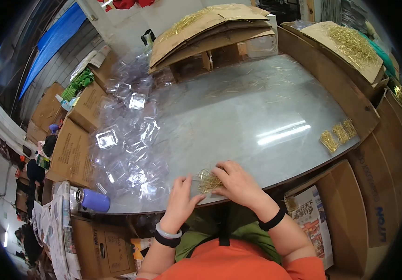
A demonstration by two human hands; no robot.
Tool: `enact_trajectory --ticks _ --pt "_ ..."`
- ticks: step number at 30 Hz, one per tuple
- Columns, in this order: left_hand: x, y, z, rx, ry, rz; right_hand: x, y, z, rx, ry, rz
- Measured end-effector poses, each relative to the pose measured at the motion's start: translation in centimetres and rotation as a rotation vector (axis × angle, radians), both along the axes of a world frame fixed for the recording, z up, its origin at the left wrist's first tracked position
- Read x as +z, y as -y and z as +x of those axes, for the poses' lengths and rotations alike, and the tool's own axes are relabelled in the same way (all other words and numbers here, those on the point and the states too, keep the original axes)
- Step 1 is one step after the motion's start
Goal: Placing small gold-colored metal pins into clear plastic bags.
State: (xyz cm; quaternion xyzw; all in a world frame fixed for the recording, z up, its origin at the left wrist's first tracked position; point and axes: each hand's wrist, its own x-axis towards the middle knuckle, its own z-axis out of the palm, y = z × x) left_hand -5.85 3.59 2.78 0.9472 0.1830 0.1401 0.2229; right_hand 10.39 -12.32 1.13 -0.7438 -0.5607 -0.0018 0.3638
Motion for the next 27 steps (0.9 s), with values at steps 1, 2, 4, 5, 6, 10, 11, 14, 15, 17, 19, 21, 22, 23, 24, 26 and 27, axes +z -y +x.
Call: enact_trajectory --ticks 1,2,4,5,6,10,11,14,15,17,19,21,22,23,24,26,27 --pt "-0.2 -0.1 0.1 0.013 0.003 -0.033 0.1 -0.2 -0.1 0.015 0.053 0.018" --pt "-0.4 -0.4 0.3 0.001 0.011 -0.030 0.1 -0.5 -0.1 0.030 0.106 0.037" --pt "-0.9 -0.6 1.5 -0.041 0.037 -0.037 -0.1 -0.4 0.0 0.049 0.170 0.045" --pt "-1.1 -0.3 2.0 -0.038 0.061 -0.065 -0.2 -0.3 0.1 0.063 0.177 0.042" --pt "-1.0 0.2 2.6 -0.032 0.080 -0.089 -0.2 -0.3 0.2 0.079 0.179 0.043" --pt "-0.8 0.9 2.7 -0.069 0.221 -0.514 -0.5 -0.1 0.6 0.116 0.171 0.064" --pt "-0.6 0.9 2.3 -0.052 0.188 -0.485 -0.5 -0.1 0.7 0.128 0.167 0.063" --pt "0.3 0.6 1.4 -0.056 0.128 -0.249 -0.4 -0.1 0.9 0.153 0.061 0.040" --pt "0.4 0.3 1.6 -0.096 0.132 -0.073 -0.3 -0.1 1.0 0.160 0.011 0.026" --pt "0.7 -0.4 1.9 -0.163 0.048 0.093 -0.2 0.1 0.8 0.138 0.034 0.025" --pt "0.9 -1.2 2.6 -0.221 -0.125 0.070 -0.2 0.2 0.9 0.129 0.065 0.036" --pt "0.9 -1.7 3.4 -0.241 -0.142 0.103 0.1 0.3 0.8 0.135 0.095 0.057" --pt "0.9 -1.8 3.7 -0.252 -0.155 0.119 0.2 0.4 0.7 0.124 0.093 0.048" --pt "1.1 -1.7 3.9 -0.230 -0.146 0.084 0.4 0.5 0.6 0.114 0.092 0.038" --pt "1.6 -1.4 4.3 -0.211 -0.144 0.053 0.3 0.5 0.5 0.100 0.084 0.033" --pt "1.8 -0.9 4.8 -0.131 -0.115 0.046 -0.1 0.4 0.5 0.082 0.092 0.059" --pt "1.3 -0.3 4.5 -0.069 -0.095 0.068 -0.4 0.3 0.4 0.074 0.090 0.071"
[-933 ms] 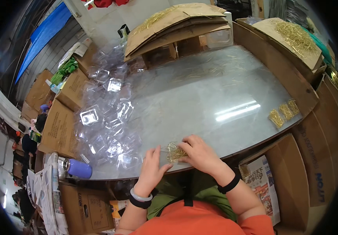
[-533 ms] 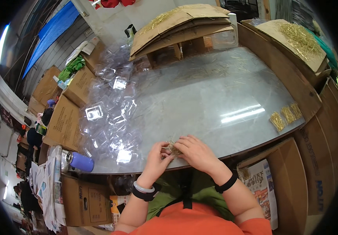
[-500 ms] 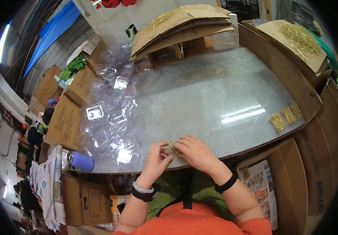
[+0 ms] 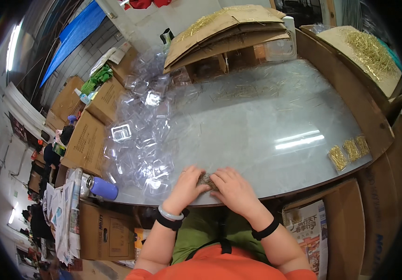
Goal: Placing small gold-colored metal pins into clear plastic bags.
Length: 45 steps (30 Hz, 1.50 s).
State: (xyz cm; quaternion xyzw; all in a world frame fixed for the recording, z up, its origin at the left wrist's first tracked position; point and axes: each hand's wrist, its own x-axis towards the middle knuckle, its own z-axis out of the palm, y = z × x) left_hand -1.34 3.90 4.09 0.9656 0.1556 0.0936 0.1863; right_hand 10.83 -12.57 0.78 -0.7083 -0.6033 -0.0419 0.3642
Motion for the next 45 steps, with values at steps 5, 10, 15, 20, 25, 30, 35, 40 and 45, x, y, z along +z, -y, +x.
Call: enact_trajectory --ticks 5,10,15,20,25,30,35,40,45 --pt "-0.6 0.5 -0.8 0.151 0.024 -0.297 0.3 -0.2 0.0 0.018 -0.104 0.016" --pt "-1.6 -0.3 -2.1 0.131 0.194 -0.829 0.2 -0.1 0.4 0.001 -0.113 0.052" --pt "-1.9 0.5 -2.5 0.030 0.222 -0.394 -0.1 -0.1 0.6 -0.007 -0.074 0.037" --pt "-2.6 0.4 -1.5 0.033 0.251 -0.178 1.0 0.3 0.0 -0.031 -0.067 0.036" --pt "-3.4 0.0 -1.4 0.054 0.348 -0.423 -0.6 -0.7 0.1 -0.016 -0.065 0.035" --pt "-2.5 0.1 -3.1 -0.012 0.380 -0.223 -1.5 -1.7 1.5 0.018 -0.033 0.024" --pt "-2.9 -0.2 -3.1 -0.044 0.377 -0.091 2.0 -0.6 1.6 0.047 -0.092 -0.110" --pt "-3.3 0.3 -1.7 -0.041 0.372 -0.118 2.3 0.5 1.3 0.131 -0.069 -0.183" --pt "-3.6 0.3 -1.7 -0.080 0.322 -0.185 1.4 0.1 1.5 0.153 -0.140 -0.163"
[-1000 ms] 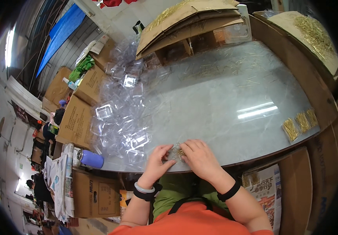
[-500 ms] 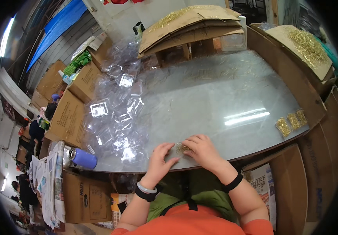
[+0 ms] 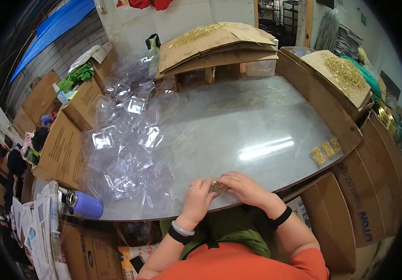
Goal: Placing small gold-colored metal pins into clear plastic bags.
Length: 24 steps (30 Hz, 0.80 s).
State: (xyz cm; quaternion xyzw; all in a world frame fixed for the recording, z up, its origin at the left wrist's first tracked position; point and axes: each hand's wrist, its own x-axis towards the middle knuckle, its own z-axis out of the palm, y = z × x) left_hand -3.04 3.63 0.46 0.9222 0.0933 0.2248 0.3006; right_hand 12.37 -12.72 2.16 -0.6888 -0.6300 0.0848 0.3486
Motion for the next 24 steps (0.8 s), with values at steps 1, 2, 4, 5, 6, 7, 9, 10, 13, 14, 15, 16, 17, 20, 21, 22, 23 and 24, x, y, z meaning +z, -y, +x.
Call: enact_trajectory --ticks 1,2,4,5,6,7,9,10,13,14,15,16,17,20,21,22,23,24 --pt "0.3 0.0 -0.1 0.006 -0.002 -0.011 0.2 -0.1 -0.1 -0.014 -0.030 -0.006" --pt "0.4 0.0 -0.2 0.009 0.021 0.049 0.6 -0.2 -0.2 -0.028 -0.059 -0.012" --pt "0.5 -0.1 -0.5 0.020 0.062 0.165 0.8 -0.3 0.1 -0.004 -0.060 -0.024" --pt "0.5 -0.1 -0.4 -0.001 0.070 0.167 1.0 -0.4 0.5 0.031 -0.029 -0.028" --pt "0.3 -0.2 -0.4 -0.021 0.071 0.169 0.9 -0.5 0.8 0.068 -0.004 -0.030" --pt "0.1 -0.2 -0.3 -0.041 0.072 0.172 1.0 -0.5 0.8 0.081 0.063 -0.020" --pt "-0.4 -0.4 0.1 -0.120 0.021 0.116 1.4 -0.5 0.5 0.102 0.195 0.006" --pt "-0.4 -0.5 0.2 -0.161 -0.008 0.090 1.2 -0.4 0.3 0.037 0.119 0.056" --pt "0.0 -0.1 0.8 -0.197 -0.015 0.082 0.7 0.4 -0.9 -0.210 -0.102 0.166" --pt "0.4 0.2 0.9 -0.195 -0.032 0.102 1.1 1.0 -1.8 -0.328 -0.168 0.174" --pt "1.0 0.7 1.3 -0.200 -0.045 0.122 1.2 1.7 -2.6 -0.452 -0.229 0.182" --pt "1.2 1.1 1.6 -0.206 -0.055 0.140 0.7 2.4 -3.4 -0.504 -0.235 0.196" --pt "1.0 1.4 2.0 -0.206 -0.052 0.158 0.0 3.1 -4.4 -0.555 -0.242 0.210" --pt "0.3 1.8 2.6 -0.215 -0.046 0.187 -1.0 3.8 -6.1 -0.601 -0.185 0.168" --pt "0.0 1.7 2.7 -0.225 -0.044 0.185 -1.1 3.7 -6.4 -0.598 -0.154 0.142" --pt "-0.2 1.6 2.8 -0.233 -0.043 0.184 -1.4 3.4 -6.3 -0.579 -0.122 0.136" --pt "-0.4 1.6 2.8 -0.243 -0.049 0.189 -1.4 2.9 -6.2 -0.531 -0.178 0.153" --pt "-0.5 1.5 2.7 -0.247 -0.050 0.196 -1.2 2.4 -6.1 -0.478 -0.229 0.174"
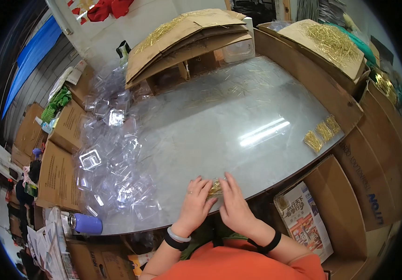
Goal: Placing small gold-colored metal pins into clear plastic bags.
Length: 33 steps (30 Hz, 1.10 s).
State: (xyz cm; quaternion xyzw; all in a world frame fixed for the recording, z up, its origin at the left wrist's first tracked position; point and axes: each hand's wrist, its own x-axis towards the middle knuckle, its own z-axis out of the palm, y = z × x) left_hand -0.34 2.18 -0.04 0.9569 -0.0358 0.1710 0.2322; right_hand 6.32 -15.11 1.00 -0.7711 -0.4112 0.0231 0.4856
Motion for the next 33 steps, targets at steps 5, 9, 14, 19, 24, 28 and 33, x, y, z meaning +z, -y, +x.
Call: enact_trajectory --ticks 5,9,14,19,24,28,33 --pt "0.1 -0.1 -0.6 0.021 0.018 -0.083 2.1 -0.1 2.9 0.121 0.036 -0.066" --pt "0.4 -0.1 -0.6 0.003 0.033 -0.111 2.8 1.6 6.2 0.160 0.273 -0.281" --pt "0.2 -0.3 -0.7 -0.007 0.007 -0.064 1.9 1.0 6.9 0.208 0.245 -0.142" --pt "1.1 0.3 -0.7 0.059 0.012 -0.052 1.1 0.6 6.4 0.208 0.231 -0.099" --pt "0.7 0.1 -0.7 0.084 0.022 -0.140 0.7 0.1 4.7 0.066 0.179 -0.002" --pt "-0.2 0.2 -0.8 0.092 0.043 -0.167 -0.4 -0.1 1.9 -0.049 0.063 -0.025" --pt "-0.4 0.0 -0.9 0.099 0.035 -0.169 0.1 -2.4 1.9 0.148 -0.071 0.038"
